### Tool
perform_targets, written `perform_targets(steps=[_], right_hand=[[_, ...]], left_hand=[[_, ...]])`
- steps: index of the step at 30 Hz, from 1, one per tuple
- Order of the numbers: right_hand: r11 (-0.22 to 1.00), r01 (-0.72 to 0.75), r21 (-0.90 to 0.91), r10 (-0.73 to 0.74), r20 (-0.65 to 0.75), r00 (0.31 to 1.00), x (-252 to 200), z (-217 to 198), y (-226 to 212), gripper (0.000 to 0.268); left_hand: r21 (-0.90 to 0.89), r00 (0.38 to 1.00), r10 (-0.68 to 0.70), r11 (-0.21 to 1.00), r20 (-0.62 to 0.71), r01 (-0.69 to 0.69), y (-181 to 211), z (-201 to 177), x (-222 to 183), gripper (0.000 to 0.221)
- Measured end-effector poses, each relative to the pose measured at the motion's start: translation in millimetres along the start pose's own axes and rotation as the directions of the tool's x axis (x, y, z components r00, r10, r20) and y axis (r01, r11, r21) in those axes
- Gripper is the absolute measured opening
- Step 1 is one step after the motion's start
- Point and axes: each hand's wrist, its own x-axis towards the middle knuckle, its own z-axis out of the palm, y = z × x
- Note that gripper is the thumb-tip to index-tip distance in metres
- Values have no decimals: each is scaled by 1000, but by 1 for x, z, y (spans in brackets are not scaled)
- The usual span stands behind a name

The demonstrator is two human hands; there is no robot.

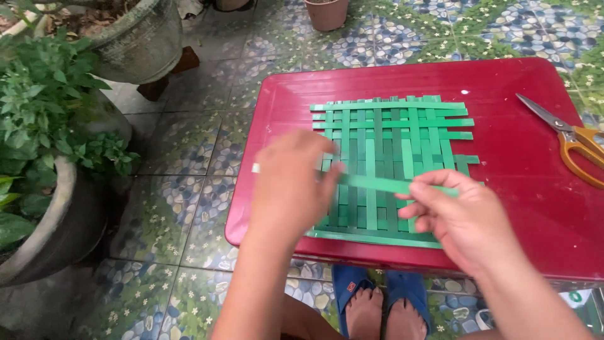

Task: Weaving green plastic strips together on a red stool to form a grid pattern for a basket.

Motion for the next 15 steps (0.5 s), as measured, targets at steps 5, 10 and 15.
perform_targets(steps=[5,10,15], right_hand=[[995,-18,96,9,91,996,-8,14,7,14],[990,33,-139,-20,93,995,-21,15,-15,15],[962,140,-236,-142,10,990,-19,1,-26,15]], left_hand=[[-131,882,239,970,406,-203,8,8,-9,26],[-55,850,-47,995,524,89,-4,-11,-10,29],[139,939,-113,988,324,71,-45,-11,-33,37]])
